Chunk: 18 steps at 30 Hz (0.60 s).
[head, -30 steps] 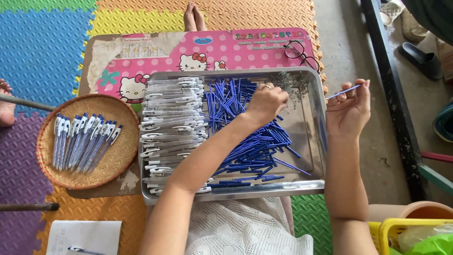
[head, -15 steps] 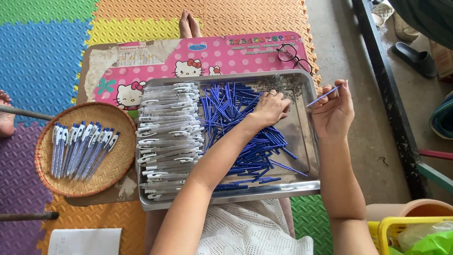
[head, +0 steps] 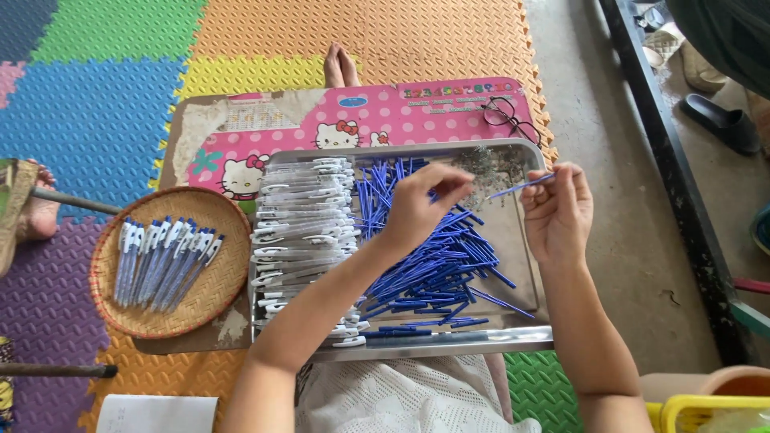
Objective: Assembling ballpoint pens by inserting ink refills into barrels and attaching caps.
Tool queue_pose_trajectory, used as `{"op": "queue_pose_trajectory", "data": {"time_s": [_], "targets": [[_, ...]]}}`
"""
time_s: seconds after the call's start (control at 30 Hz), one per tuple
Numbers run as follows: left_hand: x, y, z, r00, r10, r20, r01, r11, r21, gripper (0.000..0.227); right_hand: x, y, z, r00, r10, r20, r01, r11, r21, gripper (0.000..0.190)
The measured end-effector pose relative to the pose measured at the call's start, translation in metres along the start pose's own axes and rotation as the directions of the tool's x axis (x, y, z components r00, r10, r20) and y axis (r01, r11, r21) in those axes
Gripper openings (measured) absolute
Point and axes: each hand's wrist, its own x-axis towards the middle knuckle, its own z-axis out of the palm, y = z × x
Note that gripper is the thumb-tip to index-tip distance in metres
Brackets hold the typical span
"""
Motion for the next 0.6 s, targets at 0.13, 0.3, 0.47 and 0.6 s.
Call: {"op": "queue_pose_trajectory", "data": {"time_s": [0.13, 0.3, 0.47, 0.6], "targets": [[-0.046, 0.034, -0.054, 0.997, -0.02, -0.073, 0.019, 1.0, -0.008, 0.018, -0.032, -0.003, 0.054, 0.993, 0.003, 0.12, 0.002, 0.999, -0.037, 0.008], [-0.078, 0.033, -0.069, 0.972, -0.021, -0.235, 0.003, 0.997, -0.078, 0.022, -0.055, 0.002, 0.065, 0.971, -0.103, 0.216, 0.147, 0.969, -0.199, 0.018], [-0.09, 0.029, -0.079, 0.985, -0.02, -0.173, 0.007, 0.997, -0.075, 0.029, -0.063, 0.02, 0.061, 0.965, -0.135, 0.227, 0.186, 0.958, -0.219, 0.015], [-0.092, 0.025, -0.076, 0.98, -0.056, -0.189, 0.03, 0.99, -0.137, 0.031, -0.063, 0.021, 0.054, 0.964, -0.128, 0.231, 0.183, 0.954, -0.235, 0.015]]}}
